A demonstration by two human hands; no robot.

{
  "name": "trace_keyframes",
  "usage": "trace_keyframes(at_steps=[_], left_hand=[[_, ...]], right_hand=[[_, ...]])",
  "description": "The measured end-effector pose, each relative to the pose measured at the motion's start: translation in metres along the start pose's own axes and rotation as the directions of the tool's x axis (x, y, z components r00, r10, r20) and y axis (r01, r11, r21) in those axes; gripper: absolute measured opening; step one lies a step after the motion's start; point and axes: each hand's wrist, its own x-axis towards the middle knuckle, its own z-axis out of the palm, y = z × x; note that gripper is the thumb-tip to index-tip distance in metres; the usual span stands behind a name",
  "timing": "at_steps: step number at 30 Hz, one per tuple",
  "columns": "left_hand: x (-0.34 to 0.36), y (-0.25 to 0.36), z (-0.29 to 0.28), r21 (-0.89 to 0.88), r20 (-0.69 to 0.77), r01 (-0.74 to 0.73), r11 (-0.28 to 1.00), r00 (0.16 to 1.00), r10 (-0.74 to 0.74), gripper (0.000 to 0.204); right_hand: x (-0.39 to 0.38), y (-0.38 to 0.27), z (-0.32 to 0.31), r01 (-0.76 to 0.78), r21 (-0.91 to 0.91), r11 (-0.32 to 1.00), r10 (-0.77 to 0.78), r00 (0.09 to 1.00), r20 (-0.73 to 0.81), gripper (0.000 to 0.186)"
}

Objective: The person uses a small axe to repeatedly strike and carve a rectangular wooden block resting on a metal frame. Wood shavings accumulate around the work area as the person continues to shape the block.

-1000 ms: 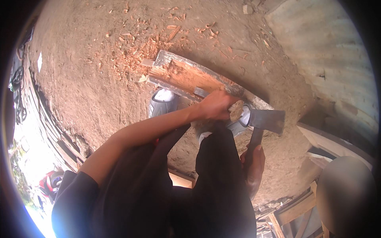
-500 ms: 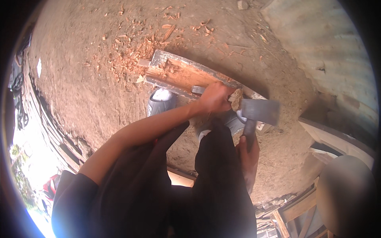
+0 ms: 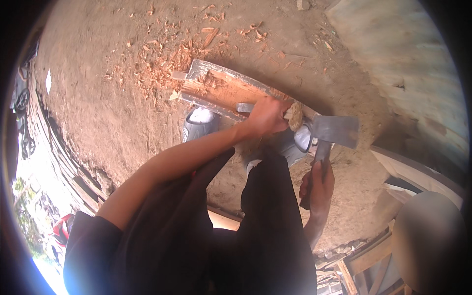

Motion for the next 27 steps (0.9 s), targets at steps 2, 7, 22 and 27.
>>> trace_keyframes(at_steps=[2, 7, 22, 27], left_hand=[[0.001, 0.002, 0.003, -0.03, -0.043, 0.0, 1.0, 0.999, -0.002, 0.024], [0.0, -0.001, 0.004, 0.013, -0.072, -0.012, 1.0, 0.997, 0.013, 0.021], [-0.001, 0.001, 0.005, -0.005, -0.037, -0.053, 0.999, 0.998, 0.053, 0.021], [-0.006, 0.0, 0.002, 0.024, 0.003, -0.054, 0.998, 0.999, 0.054, 0.022]], right_hand=[[-0.002, 0.004, 0.016, 0.053, -0.037, 0.998, -0.057, 0.993, -0.104, 0.038], [0.011, -0.004, -0.009, -0.031, -0.149, 0.988, 0.054, 0.987, 0.15, 0.037], [0.003, 0.0, 0.008, -0.022, 0.216, 0.976, 0.031, 0.999, -0.041, 0.045], [0.008, -0.006, 0.002, -0.056, -0.076, 0.996, 0.068, 0.983, 0.172, 0.04]])
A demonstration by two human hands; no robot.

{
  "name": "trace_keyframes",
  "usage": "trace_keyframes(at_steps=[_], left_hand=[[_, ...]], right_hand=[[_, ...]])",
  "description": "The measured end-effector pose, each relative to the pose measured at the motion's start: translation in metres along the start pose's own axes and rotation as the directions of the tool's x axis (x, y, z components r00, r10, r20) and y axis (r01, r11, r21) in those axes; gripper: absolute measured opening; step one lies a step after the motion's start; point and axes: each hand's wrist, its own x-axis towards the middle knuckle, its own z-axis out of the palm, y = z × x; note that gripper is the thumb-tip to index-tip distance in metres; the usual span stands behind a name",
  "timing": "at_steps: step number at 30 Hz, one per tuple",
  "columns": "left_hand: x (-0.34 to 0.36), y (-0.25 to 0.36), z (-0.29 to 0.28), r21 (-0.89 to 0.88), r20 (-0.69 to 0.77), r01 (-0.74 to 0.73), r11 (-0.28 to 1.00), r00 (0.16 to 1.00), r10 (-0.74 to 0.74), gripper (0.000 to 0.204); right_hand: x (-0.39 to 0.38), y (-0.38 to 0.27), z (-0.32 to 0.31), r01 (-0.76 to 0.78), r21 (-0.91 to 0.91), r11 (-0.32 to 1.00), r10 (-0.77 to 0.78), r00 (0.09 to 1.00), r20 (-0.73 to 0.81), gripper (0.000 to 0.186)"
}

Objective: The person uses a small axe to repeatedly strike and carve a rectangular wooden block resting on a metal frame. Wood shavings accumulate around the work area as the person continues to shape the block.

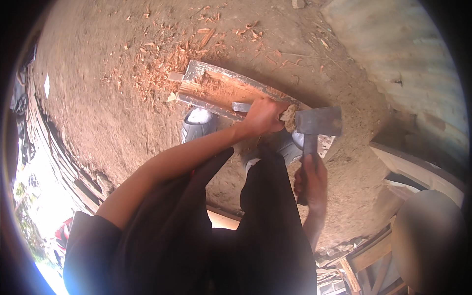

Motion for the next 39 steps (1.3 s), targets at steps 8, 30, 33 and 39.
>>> trace_keyframes(at_steps=[8, 30, 33, 39], left_hand=[[0.003, 0.0, 0.008, 0.028, -0.024, -0.03, 0.999, 0.999, 0.031, 0.02], [-0.008, -0.007, 0.004, 0.112, 0.138, -0.039, 0.993, 0.99, 0.024, 0.022], [-0.006, -0.006, 0.005, 0.116, 0.149, -0.056, 0.992, 0.988, 0.038, 0.023], [-0.016, -0.014, -0.003, 0.128, 0.239, -0.108, 0.986, 0.968, 0.075, 0.028]], right_hand=[[0.006, 0.025, 0.015, 0.177, -0.252, 0.952, -0.216, 0.966, -0.139, 0.043], [-0.012, 0.002, -0.006, 0.044, 0.153, 0.987, -0.021, 0.988, -0.15, 0.042], [-0.004, 0.015, 0.026, 0.117, -0.028, 0.993, -0.12, 0.958, -0.259, 0.041], [-0.004, 0.032, -0.004, -0.018, -0.004, 1.0, 0.018, 0.997, -0.073, 0.046]])
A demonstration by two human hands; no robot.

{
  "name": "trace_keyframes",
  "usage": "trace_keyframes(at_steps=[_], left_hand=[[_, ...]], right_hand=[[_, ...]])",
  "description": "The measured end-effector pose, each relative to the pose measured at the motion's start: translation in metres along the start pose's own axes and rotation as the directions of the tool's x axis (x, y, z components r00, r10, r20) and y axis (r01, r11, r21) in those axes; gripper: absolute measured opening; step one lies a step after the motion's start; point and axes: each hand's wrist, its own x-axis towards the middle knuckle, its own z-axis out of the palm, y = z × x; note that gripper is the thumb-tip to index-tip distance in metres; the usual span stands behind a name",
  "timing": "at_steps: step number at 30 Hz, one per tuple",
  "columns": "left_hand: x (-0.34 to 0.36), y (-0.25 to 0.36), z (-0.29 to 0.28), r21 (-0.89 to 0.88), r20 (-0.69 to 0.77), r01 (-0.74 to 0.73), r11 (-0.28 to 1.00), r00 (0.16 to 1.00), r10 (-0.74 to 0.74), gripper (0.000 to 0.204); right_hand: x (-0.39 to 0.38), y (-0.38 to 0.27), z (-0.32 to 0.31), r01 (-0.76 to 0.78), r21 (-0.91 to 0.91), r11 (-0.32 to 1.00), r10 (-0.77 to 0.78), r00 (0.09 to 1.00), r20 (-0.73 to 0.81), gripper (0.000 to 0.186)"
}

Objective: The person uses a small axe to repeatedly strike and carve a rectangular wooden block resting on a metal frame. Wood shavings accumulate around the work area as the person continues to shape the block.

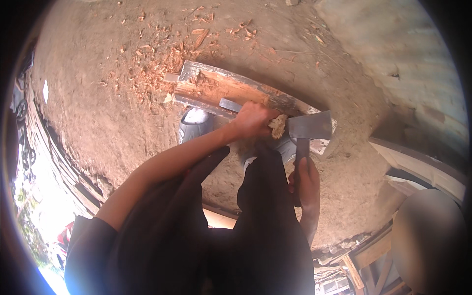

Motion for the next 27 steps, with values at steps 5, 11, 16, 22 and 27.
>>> trace_keyframes(at_steps=[5, 11, 16, 22, 27], left_hand=[[0.0, 0.001, -0.002, -0.017, 0.055, -0.028, 0.999, 0.998, 0.029, 0.033], [0.007, 0.015, -0.001, -0.141, 0.083, -0.141, 0.98, 0.985, 0.154, 0.032], [0.009, 0.019, -0.007, -0.129, 0.078, -0.082, 0.988, 0.993, 0.092, 0.032], [0.007, 0.022, -0.016, -0.149, 0.055, -0.031, 0.988, 0.998, 0.04, 0.029], [0.009, 0.025, -0.017, -0.165, 0.044, -0.046, 0.985, 0.998, 0.054, 0.025]], right_hand=[[-0.01, -0.002, -0.011, -0.083, 0.058, 0.995, 0.087, 0.993, -0.074, 0.049], [-0.019, 0.0, -0.019, -0.07, 0.089, 0.994, 0.079, 0.993, -0.093, 0.048], [-0.031, -0.014, -0.012, -0.059, 0.168, 0.984, 0.076, 0.992, -0.097, 0.041], [-0.035, -0.023, -0.011, -0.053, 0.162, 0.985, 0.068, 0.994, -0.086, 0.046], [-0.03, -0.012, -0.019, -0.013, 0.064, 0.998, 0.02, 0.994, -0.106, 0.054]])
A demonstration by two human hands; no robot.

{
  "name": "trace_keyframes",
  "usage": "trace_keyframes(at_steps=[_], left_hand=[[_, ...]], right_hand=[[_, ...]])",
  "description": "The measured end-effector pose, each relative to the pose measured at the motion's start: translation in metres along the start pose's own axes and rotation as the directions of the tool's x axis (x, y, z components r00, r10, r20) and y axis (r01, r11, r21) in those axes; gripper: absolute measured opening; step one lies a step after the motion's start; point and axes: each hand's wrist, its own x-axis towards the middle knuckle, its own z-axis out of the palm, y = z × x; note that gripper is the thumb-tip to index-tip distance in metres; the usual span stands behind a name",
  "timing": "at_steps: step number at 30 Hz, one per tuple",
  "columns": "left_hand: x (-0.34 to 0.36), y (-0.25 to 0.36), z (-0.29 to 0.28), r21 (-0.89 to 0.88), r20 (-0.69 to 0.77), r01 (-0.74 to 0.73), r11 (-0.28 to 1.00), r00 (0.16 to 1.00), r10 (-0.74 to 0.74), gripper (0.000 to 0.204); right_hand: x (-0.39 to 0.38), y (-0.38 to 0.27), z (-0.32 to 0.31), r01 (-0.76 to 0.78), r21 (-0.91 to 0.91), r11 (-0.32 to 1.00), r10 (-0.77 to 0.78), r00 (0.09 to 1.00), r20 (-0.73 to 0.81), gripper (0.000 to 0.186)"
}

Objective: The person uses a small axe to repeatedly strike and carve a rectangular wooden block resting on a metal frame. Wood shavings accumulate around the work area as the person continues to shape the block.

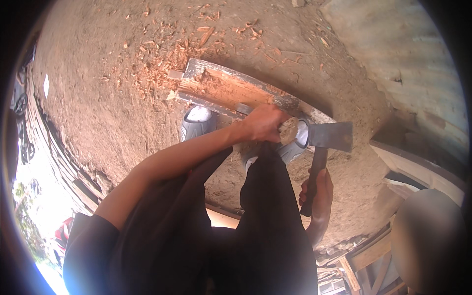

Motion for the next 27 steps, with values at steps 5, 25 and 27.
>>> trace_keyframes(at_steps=[5, 25, 27], left_hand=[[0.0, 0.005, 0.0, -0.042, -0.078, 0.011, 0.999, 0.997, -0.014, 0.028], [-0.005, 0.009, -0.008, -0.089, 0.186, -0.171, 0.981, 0.965, 0.185, 0.028], [-0.003, 0.015, -0.009, -0.196, 0.142, -0.187, 0.963, 0.966, 0.217, 0.027]], right_hand=[[-0.002, 0.0, 0.001, -0.012, -0.019, 1.0, 0.012, 1.0, -0.002, 0.054], [-0.005, 0.012, 0.004, -0.038, 0.131, 0.991, 0.042, 0.999, -0.028, 0.058], [-0.005, 0.011, 0.003, -0.049, 0.115, 0.992, 0.052, 0.999, -0.018, 0.058]])
